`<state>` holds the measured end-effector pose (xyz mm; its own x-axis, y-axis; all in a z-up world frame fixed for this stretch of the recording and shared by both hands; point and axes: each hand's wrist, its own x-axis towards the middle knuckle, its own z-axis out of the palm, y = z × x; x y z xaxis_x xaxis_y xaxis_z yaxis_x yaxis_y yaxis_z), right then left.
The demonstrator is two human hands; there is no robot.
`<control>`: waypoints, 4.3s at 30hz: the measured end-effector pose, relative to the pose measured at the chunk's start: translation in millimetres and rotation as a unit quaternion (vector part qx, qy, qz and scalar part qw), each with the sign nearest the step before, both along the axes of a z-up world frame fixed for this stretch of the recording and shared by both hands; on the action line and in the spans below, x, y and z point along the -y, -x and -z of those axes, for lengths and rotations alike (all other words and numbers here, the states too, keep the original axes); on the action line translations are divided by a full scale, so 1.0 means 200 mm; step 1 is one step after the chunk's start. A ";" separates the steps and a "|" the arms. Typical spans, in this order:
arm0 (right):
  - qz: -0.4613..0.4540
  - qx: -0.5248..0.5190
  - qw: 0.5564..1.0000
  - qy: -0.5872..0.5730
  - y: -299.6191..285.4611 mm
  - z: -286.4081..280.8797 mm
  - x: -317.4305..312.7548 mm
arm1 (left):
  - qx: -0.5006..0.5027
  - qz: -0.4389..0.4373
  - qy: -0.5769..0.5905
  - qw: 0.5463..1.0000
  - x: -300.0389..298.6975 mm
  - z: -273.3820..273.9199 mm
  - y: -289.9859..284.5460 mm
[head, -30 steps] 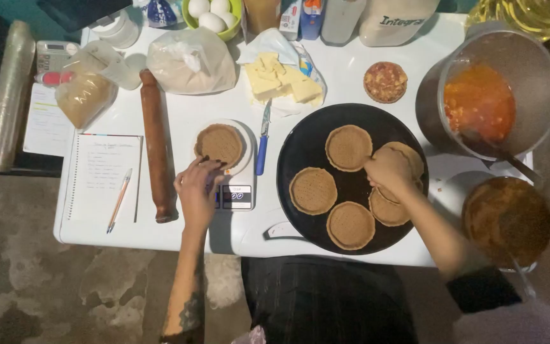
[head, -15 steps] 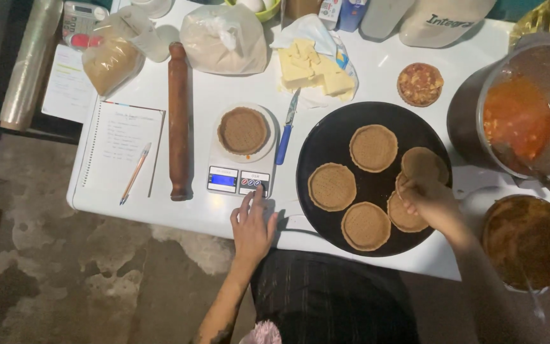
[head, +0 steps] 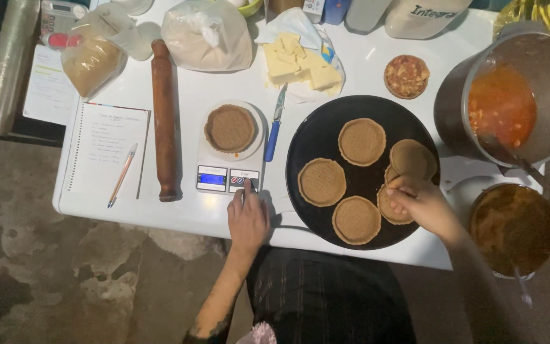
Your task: Filling tart shells with a savory meat and vegetable mixture and topping them with cheese.
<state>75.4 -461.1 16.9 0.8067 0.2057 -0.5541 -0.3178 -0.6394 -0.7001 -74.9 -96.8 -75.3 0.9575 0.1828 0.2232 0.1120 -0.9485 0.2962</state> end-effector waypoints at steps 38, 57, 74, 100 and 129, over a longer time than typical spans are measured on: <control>-0.018 0.247 0.911 0.328 -0.47 -0.13 0.98 | 0.068 -0.283 0.145 0.946 -0.79 0.27 -0.52; 0.025 0.328 0.928 0.172 -0.71 0.12 0.84 | 0.092 -0.072 0.936 0.333 0.65 -0.45 -1.07; 0.128 0.163 0.976 0.071 -0.74 -0.01 0.80 | -0.009 -0.101 0.926 0.363 1.16 -0.62 -1.33; 0.018 0.607 0.775 0.176 -0.63 -0.44 0.80 | -0.224 -0.039 0.892 0.390 1.54 -0.77 -1.54; -0.034 0.198 0.975 0.097 -0.71 0.19 0.97 | -0.195 -0.102 0.834 0.506 1.35 -0.66 -1.49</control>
